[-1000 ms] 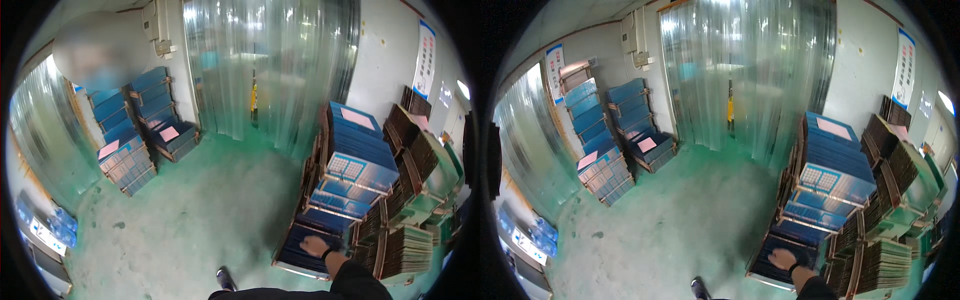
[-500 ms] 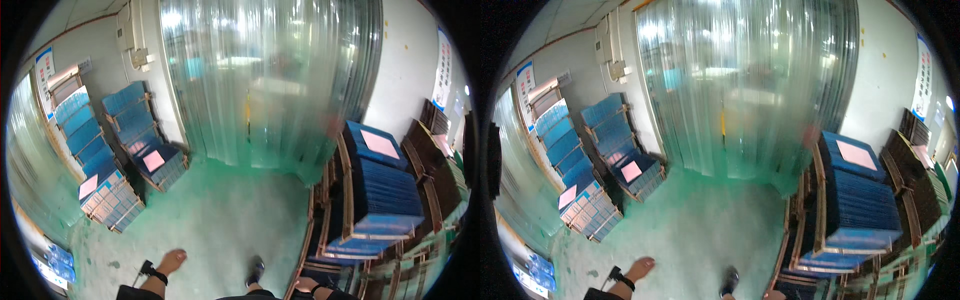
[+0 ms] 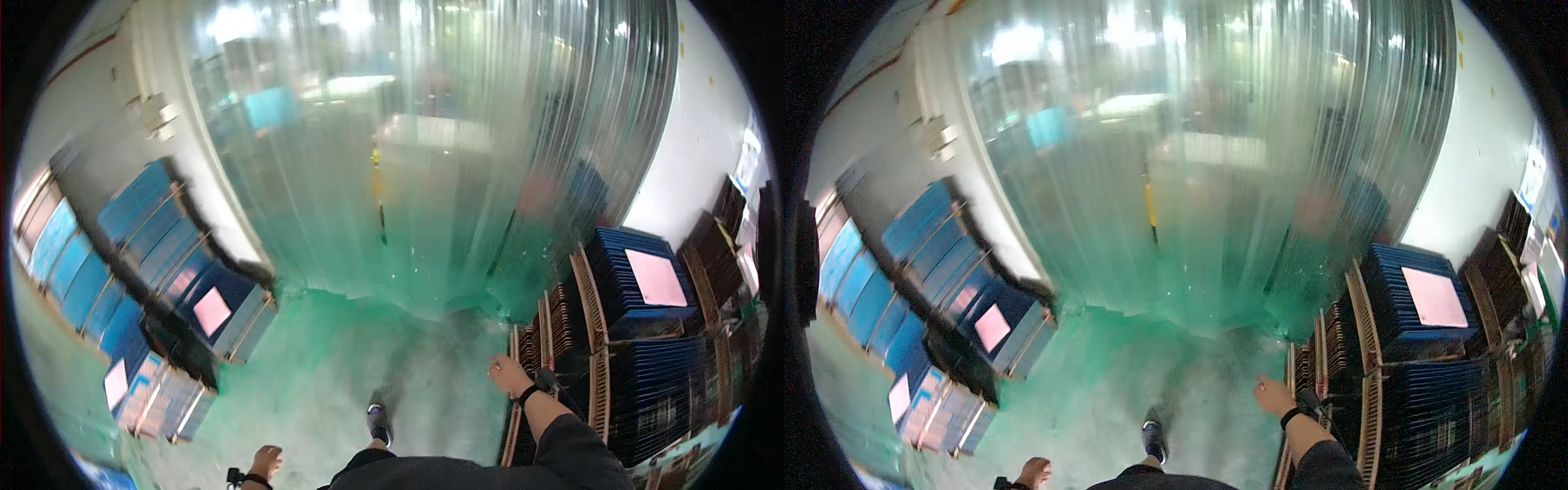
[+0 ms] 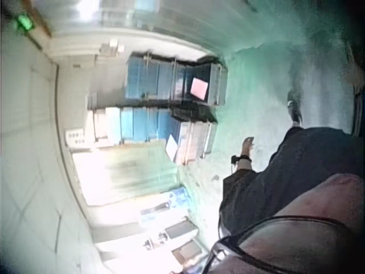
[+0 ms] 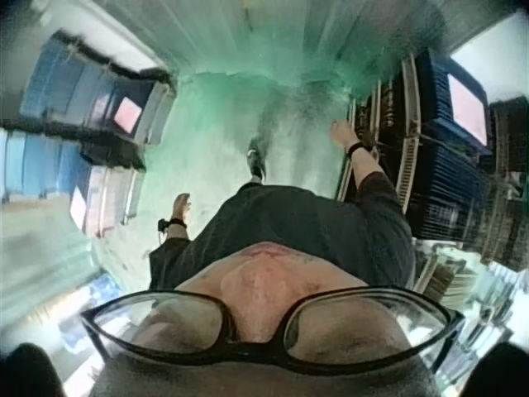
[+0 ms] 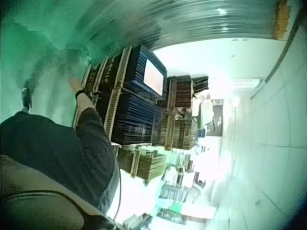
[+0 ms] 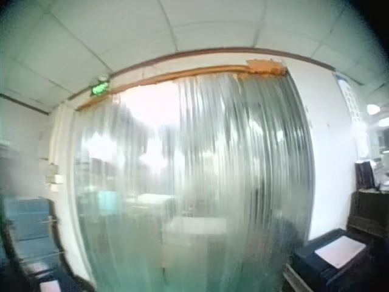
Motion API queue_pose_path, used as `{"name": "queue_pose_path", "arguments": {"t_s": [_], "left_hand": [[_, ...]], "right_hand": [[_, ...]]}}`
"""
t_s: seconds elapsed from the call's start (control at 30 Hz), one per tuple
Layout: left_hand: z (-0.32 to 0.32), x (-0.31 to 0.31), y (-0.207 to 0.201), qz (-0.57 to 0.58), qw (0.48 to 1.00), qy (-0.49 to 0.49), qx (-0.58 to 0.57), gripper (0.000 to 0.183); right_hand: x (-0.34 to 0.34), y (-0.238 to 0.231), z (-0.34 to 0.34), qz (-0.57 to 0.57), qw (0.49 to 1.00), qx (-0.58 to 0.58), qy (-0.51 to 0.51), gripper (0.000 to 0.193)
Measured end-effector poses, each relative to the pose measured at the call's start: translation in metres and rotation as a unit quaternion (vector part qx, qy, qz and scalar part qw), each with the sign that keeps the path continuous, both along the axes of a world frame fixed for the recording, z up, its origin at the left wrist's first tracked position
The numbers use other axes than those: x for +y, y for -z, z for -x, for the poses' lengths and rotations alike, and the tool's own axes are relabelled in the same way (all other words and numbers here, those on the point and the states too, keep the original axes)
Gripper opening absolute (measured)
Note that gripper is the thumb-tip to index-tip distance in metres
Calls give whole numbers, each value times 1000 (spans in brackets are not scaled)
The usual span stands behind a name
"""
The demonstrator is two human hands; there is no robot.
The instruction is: The recorder is transferring large circuit boards from a drying or storage rack into a different transport rack in a factory setting.
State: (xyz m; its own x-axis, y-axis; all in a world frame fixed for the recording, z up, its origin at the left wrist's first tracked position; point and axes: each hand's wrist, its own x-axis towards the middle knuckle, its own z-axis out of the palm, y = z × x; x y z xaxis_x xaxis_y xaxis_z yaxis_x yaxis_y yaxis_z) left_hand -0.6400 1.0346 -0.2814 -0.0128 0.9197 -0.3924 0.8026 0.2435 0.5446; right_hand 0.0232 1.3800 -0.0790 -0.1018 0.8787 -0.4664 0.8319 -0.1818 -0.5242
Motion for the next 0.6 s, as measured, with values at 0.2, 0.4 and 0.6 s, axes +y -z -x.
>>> {"name": "queue_pose_path", "arguments": {"t_s": [0.2, 0.4, 0.6], "left_hand": [[-97, 411, -127, -94, 995, -22, -31, 45], [-279, 674, -357, -280, 915, 272, -100, 37], [-458, 831, -449, -536, 655, 533, -6, 32]], "right_hand": [[51, -2, -5, -74, 988, -132, 16, 46], [138, -21, -40, -153, 959, -128, 203, 49], [359, -25, -70, -342, 934, -98, 30, 32]]}}
